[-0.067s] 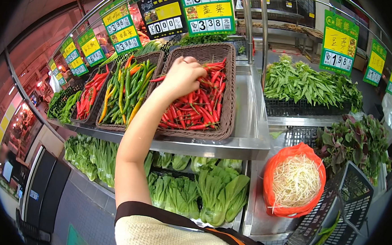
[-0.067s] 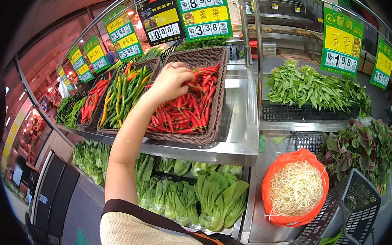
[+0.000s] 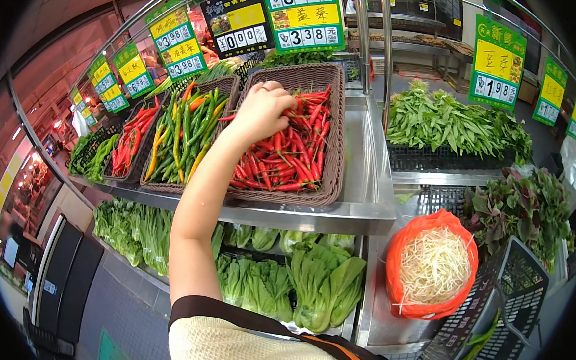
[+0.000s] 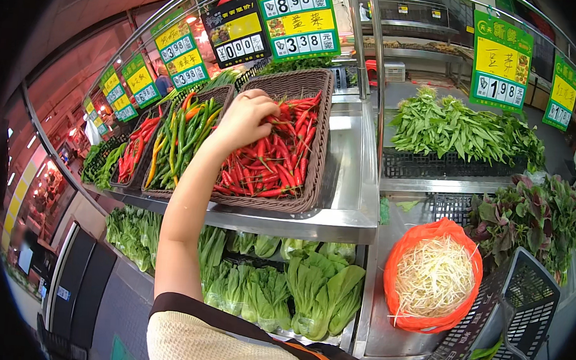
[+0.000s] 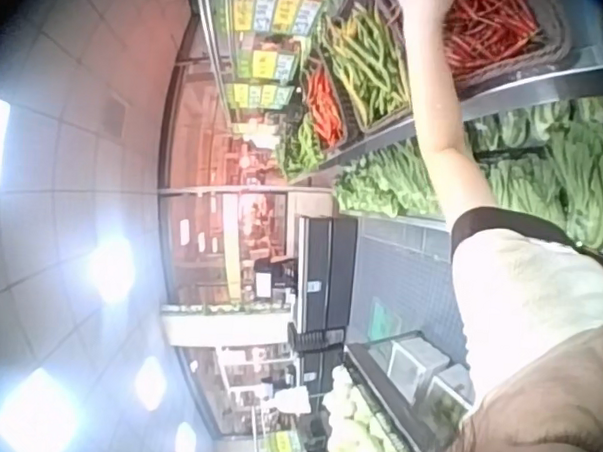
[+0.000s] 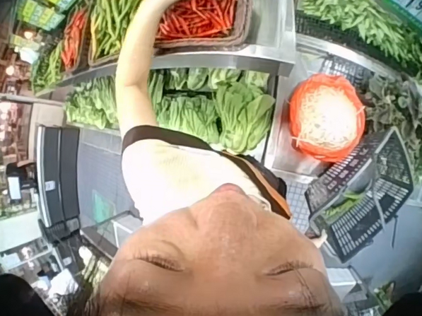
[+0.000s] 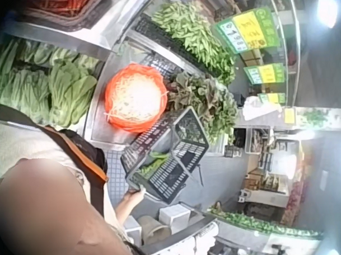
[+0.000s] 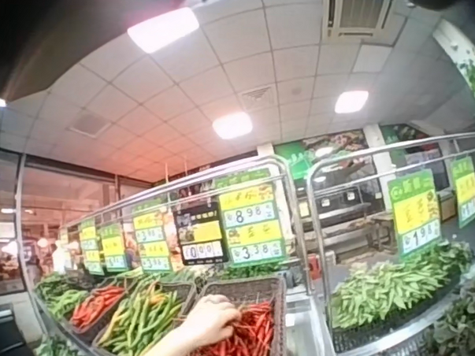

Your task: The person selects green peppers and red chili peppers from a supermarket produce display, placing them into a handheld shopping basket. The person then moves to another section and adds carrots to the basket.

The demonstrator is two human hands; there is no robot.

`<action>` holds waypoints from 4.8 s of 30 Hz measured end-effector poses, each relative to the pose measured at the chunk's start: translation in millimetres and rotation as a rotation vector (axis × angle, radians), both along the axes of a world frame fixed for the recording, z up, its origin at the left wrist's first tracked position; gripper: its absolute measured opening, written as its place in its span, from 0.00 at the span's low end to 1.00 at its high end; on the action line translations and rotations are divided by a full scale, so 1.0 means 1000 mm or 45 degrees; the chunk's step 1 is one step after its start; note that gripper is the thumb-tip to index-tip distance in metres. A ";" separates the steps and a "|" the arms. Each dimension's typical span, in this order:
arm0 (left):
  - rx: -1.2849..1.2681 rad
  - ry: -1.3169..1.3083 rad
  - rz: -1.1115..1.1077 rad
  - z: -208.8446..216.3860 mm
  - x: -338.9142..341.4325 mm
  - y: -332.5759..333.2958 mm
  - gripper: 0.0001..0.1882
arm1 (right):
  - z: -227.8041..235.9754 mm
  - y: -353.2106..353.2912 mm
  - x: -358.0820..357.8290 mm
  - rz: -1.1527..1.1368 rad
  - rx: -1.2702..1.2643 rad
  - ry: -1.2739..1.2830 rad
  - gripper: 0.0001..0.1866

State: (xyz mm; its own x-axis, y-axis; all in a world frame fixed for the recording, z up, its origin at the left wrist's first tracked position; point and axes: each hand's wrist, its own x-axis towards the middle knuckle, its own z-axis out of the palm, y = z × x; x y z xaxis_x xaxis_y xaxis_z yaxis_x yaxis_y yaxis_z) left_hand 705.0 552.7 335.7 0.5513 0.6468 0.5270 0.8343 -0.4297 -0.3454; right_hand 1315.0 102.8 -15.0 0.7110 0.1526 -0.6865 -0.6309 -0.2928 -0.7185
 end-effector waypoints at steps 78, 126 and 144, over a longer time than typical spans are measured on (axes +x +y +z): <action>-0.931 -2.130 -0.796 -0.001 0.012 -0.010 0.10 | 0.032 0.015 -0.018 0.060 0.166 -0.077 0.13; -0.036 -0.694 0.633 0.007 -0.042 0.047 0.14 | 0.029 0.018 -0.029 -0.069 0.078 -0.153 0.15; -0.563 0.497 0.173 -0.021 0.057 -0.057 0.36 | 0.067 0.036 -0.048 -0.080 0.208 -0.151 0.09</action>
